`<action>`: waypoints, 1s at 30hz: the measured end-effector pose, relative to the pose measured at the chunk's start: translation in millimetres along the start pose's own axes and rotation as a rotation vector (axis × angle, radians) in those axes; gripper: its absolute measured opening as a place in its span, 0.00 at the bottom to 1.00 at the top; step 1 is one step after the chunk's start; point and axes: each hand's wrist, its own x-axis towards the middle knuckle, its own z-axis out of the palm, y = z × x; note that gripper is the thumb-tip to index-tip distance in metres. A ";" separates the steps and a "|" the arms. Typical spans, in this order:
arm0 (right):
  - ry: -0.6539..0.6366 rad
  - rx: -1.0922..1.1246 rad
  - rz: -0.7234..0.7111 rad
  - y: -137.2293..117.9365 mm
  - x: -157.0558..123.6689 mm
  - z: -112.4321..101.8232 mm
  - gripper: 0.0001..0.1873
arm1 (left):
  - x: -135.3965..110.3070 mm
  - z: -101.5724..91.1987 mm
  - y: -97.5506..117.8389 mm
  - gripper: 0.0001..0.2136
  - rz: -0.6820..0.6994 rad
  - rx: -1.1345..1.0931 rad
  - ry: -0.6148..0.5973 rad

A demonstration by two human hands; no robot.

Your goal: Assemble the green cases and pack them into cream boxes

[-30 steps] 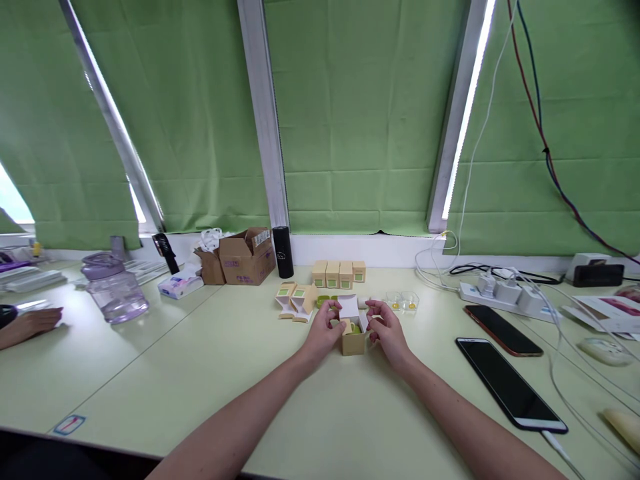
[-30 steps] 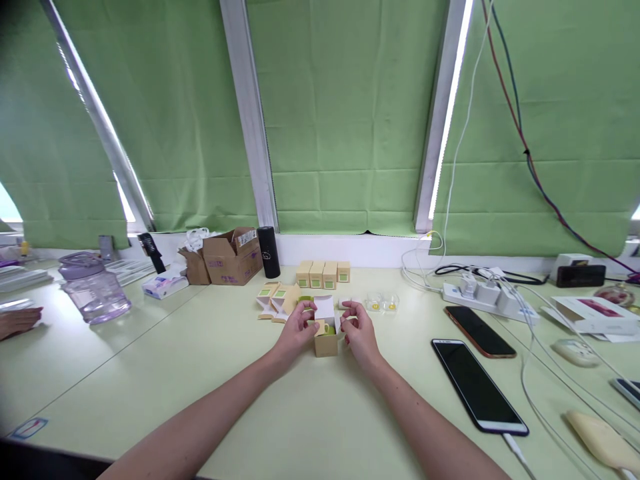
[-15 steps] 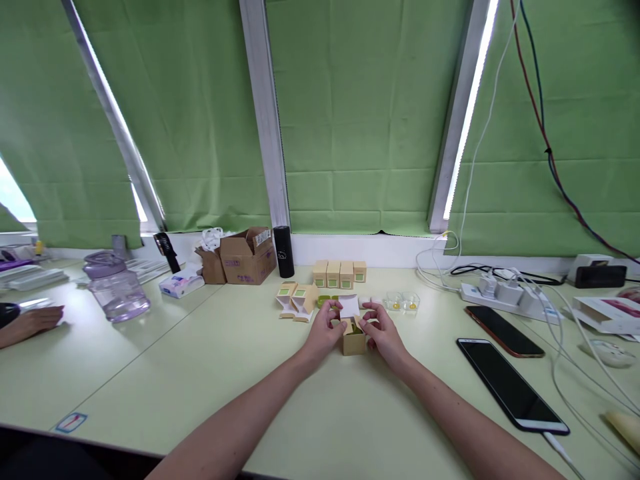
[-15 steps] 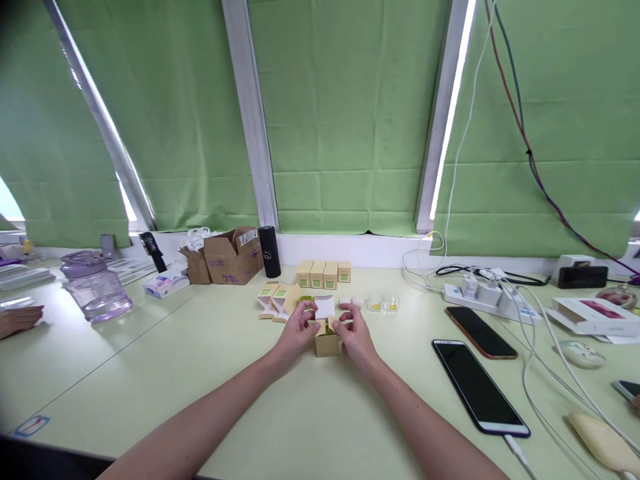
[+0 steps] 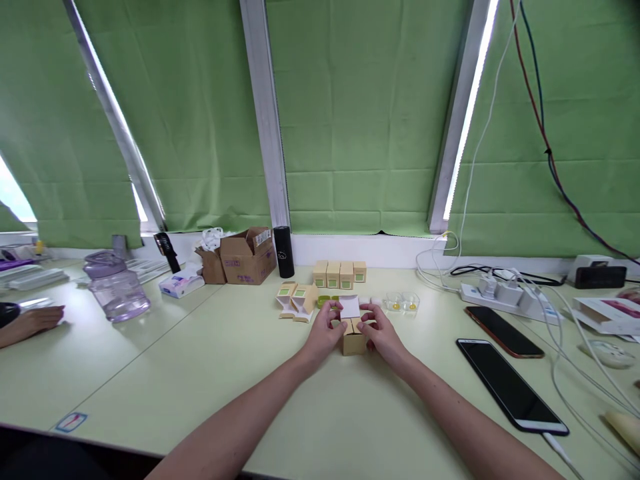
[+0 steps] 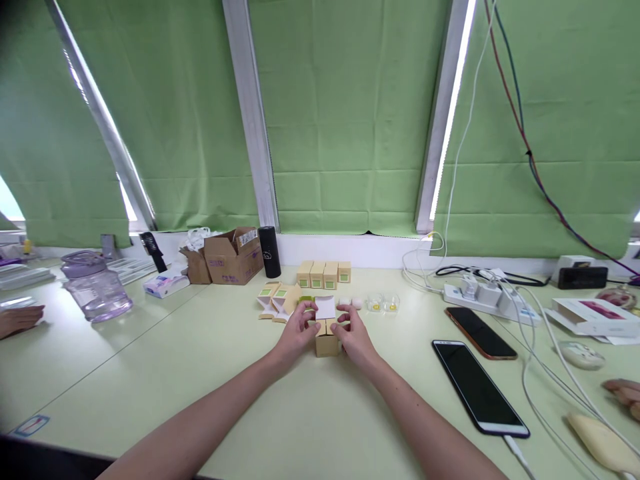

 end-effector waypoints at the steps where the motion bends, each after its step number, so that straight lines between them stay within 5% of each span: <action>1: -0.001 0.000 0.000 0.0 0.4 0.0 0.30 | 0.2 0.2 -0.4 0.18 0.002 -0.003 0.004; 8: 0.010 -0.005 -0.011 -0.4 0.2 0.4 0.30 | 2.4 0.8 -2.2 0.22 0.018 0.002 0.034; 22: 0.030 0.002 -0.055 4.5 1.7 1.3 0.29 | 2.8 -0.2 0.1 0.12 0.063 0.101 0.049; 30: 0.101 -0.119 -0.235 -0.7 -5.8 0.3 0.19 | 1.6 1.9 3.3 0.10 0.073 0.066 0.039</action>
